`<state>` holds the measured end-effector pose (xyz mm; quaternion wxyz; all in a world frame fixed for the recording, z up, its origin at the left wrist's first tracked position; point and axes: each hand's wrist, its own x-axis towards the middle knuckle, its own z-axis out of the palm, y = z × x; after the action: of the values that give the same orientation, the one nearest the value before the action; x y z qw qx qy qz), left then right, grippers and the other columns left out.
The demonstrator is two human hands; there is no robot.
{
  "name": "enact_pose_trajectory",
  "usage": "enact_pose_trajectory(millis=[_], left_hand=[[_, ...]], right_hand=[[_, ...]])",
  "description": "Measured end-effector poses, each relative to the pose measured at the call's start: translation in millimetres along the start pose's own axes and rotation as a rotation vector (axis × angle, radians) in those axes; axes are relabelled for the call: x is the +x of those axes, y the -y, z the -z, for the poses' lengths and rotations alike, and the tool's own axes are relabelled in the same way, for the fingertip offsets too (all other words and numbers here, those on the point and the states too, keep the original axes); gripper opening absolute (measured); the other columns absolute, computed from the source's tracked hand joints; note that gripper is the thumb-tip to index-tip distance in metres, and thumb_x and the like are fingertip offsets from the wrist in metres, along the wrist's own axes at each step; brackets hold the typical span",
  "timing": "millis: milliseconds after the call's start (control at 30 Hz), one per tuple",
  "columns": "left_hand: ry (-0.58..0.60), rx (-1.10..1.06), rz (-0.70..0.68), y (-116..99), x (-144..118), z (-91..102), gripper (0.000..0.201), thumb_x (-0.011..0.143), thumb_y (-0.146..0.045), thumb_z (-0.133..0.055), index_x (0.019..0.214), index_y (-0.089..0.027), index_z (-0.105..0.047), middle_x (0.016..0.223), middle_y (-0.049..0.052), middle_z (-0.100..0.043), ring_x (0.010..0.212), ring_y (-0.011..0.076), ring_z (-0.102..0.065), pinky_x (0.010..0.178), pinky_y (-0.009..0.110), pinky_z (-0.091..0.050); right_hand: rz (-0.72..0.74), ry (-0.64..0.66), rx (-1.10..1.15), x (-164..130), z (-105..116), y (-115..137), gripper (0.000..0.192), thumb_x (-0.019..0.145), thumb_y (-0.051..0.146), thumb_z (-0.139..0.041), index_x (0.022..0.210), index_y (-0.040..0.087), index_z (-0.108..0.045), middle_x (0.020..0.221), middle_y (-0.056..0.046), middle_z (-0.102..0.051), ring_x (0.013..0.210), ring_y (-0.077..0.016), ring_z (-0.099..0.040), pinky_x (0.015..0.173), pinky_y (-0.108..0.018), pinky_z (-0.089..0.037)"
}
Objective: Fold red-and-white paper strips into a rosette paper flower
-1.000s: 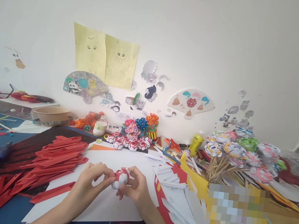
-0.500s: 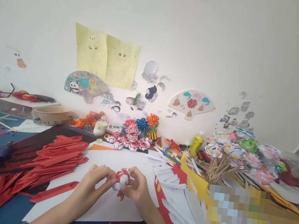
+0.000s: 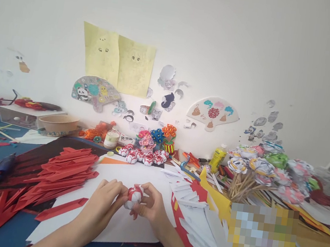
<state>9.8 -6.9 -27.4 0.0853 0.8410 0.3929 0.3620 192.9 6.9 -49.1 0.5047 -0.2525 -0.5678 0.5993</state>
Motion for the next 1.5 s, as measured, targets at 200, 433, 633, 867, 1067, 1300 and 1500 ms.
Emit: enact_pose_trajectory(millis=[200,433,633,867,1067,1300,1500], left_hand=[[-0.04,-0.17,0.12,0,3,8.0,0.021,0.097,-0.029,-0.044,0.082,-0.022,-0.055,0.08,-0.001,-0.065,0.07,0.0167,-0.053,0.071,0.032,-0.035],[-0.054,-0.15,0.089,-1,5,10.5,0.013,0.093,-0.028,-0.052,0.085,-0.023,-0.06,0.077,-0.001,-0.064,0.07,0.017,-0.053,0.07,0.032,-0.036],[-0.04,-0.1,0.045,3,3,6.7,0.014,0.093,-0.03,-0.053,0.084,-0.023,-0.061,0.074,-0.001,-0.064,0.069,0.0169,-0.054,0.071,0.033,-0.036],[0.01,-0.091,0.014,0,6,15.1,0.017,0.094,-0.028,-0.05,0.082,-0.022,-0.06,0.073,-0.001,-0.064,0.067,0.0156,-0.053,0.07,0.032,-0.037],[-0.033,0.011,-0.089,2,4,15.0,0.014,0.092,-0.019,-0.049,0.081,-0.021,-0.057,0.073,-0.001,-0.063,0.066,0.0146,-0.053,0.068,0.03,-0.035],[-0.151,0.229,-0.266,6,1,9.8,0.018,0.092,-0.012,-0.043,0.081,-0.019,-0.056,0.068,0.0,-0.058,0.064,0.0156,-0.051,0.066,0.032,-0.03],[-0.16,0.29,-0.296,6,-1,7.1,0.02,0.092,-0.011,-0.042,0.08,-0.019,-0.056,0.067,0.001,-0.057,0.065,0.0162,-0.049,0.066,0.033,-0.029]], right_hand=[[0.038,0.01,0.014,-2,1,1,0.043,0.073,0.041,-0.078,0.103,0.017,-0.058,0.088,-0.005,-0.061,0.062,-0.0141,-0.058,0.049,-0.023,-0.041],[0.054,0.011,-0.006,-3,3,4,0.045,0.076,0.044,-0.074,0.11,0.017,-0.061,0.092,-0.007,-0.061,0.063,-0.0137,-0.054,0.052,-0.025,-0.04],[0.031,0.009,-0.039,-3,3,4,0.048,0.073,0.045,-0.076,0.11,0.017,-0.061,0.087,-0.007,-0.061,0.065,-0.0163,-0.055,0.053,-0.027,-0.04],[0.031,0.018,-0.061,-3,5,1,0.052,0.072,0.047,-0.077,0.111,0.017,-0.061,0.086,-0.007,-0.062,0.063,-0.0154,-0.053,0.052,-0.026,-0.039],[0.024,0.01,-0.067,-3,6,0,0.051,0.072,0.044,-0.078,0.111,0.017,-0.061,0.085,-0.007,-0.062,0.065,-0.0159,-0.055,0.052,-0.026,-0.04],[-0.009,-0.024,-0.066,-2,0,5,0.053,0.067,0.044,-0.081,0.109,0.018,-0.062,0.087,-0.006,-0.062,0.062,-0.0142,-0.055,0.049,-0.024,-0.039],[-0.024,-0.028,-0.073,-2,0,5,0.054,0.066,0.043,-0.082,0.109,0.018,-0.062,0.086,-0.005,-0.063,0.062,-0.0144,-0.056,0.048,-0.023,-0.04]])
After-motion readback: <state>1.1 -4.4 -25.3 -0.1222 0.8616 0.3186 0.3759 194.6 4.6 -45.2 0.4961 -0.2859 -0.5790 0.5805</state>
